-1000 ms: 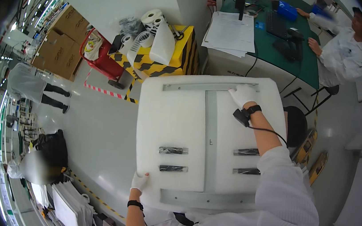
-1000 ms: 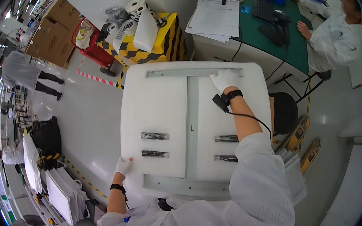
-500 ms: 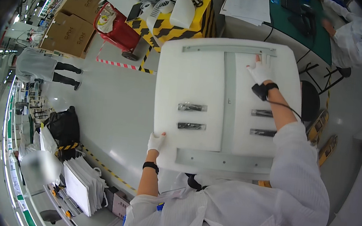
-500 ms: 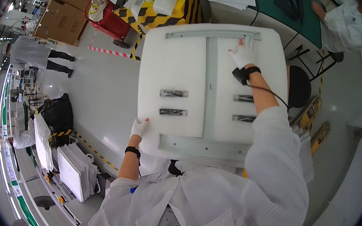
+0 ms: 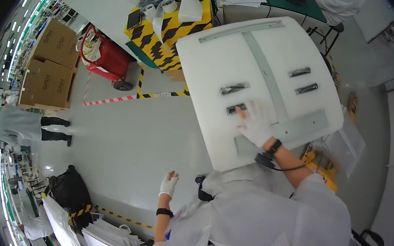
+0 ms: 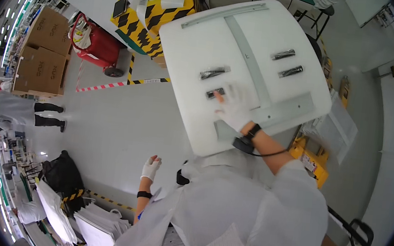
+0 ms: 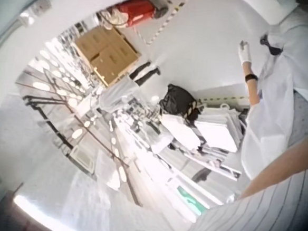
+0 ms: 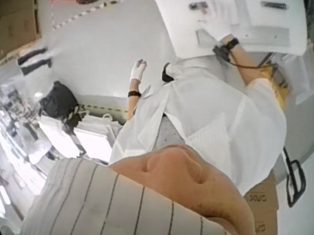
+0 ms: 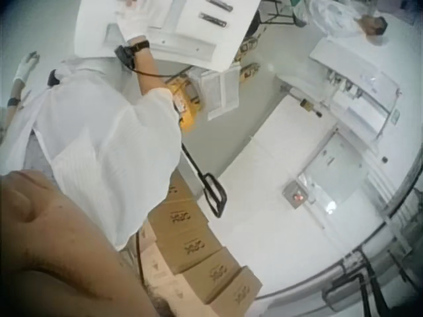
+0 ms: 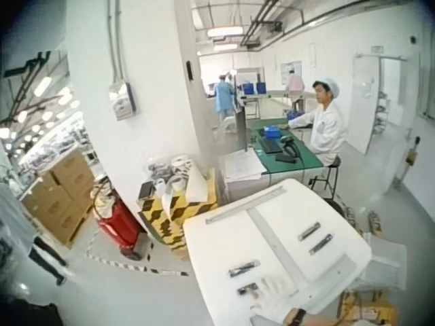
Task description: The recorder removes plastic wrapping from metal components, organizes them on a foam base, prints labels, and prepares a box for shipping in an industrial setting.
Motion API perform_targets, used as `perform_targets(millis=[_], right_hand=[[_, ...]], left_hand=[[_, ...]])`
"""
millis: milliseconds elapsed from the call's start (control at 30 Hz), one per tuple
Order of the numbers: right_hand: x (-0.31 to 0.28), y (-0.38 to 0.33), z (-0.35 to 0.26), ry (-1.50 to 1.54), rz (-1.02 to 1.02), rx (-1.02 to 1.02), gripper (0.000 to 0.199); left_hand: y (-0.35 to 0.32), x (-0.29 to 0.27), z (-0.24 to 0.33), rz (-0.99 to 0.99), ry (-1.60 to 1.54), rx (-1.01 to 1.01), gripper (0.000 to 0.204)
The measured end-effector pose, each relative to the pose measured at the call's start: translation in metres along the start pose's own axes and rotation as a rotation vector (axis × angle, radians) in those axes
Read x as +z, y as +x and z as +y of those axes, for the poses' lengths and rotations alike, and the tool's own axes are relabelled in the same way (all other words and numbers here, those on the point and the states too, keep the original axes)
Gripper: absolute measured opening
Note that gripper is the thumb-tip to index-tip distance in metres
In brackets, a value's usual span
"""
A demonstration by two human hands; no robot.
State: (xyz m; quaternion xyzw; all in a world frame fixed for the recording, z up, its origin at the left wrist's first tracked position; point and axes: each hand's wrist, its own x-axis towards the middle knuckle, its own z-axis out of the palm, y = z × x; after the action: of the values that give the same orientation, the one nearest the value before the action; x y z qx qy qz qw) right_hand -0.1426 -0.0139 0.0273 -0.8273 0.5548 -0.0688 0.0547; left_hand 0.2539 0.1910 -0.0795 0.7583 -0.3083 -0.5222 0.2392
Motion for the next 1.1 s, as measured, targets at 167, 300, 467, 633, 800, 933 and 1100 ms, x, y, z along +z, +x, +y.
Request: perform_targets(millis=[167,300,467,633,800,933,1100], right_hand=[[0.044,0.064,-0.04,-0.176,0.082,0.108,0.056],[0.064,0.074,-0.022,-0.269,0.23,0.06,0.056],[0.057,0.098,-0.02,-0.263,0.012,0.081,0.053],[0.033,0.102,-0.027,-0.161,-0.075,0.177,0.059],[0.055,0.107,-0.017,-0.11,-0.111,0.262,0.068],[0.042,0.14,-0.055,-0.217,-0.235,0.46,0.07],[-0.03,0.24,-0.093,0.032,-0.621,0.552,0.065]], left_hand=[[-0.01,-0.068,-0.021,-0.126,0.096,0.028,0.048],[-0.001,-0.104,-0.031,-0.098,0.127,0.118,0.048],[0.002,-0.123,-0.044,-0.097,-0.059,0.01,0.049],[0.028,-0.141,-0.019,-0.186,0.059,-0.077,0.047],[0.116,-0.148,0.047,-0.203,0.203,-0.023,0.048],[0.194,-0.154,0.137,-0.175,0.274,0.184,0.05],[0.28,-0.17,0.292,-0.196,0.198,0.424,0.044]])
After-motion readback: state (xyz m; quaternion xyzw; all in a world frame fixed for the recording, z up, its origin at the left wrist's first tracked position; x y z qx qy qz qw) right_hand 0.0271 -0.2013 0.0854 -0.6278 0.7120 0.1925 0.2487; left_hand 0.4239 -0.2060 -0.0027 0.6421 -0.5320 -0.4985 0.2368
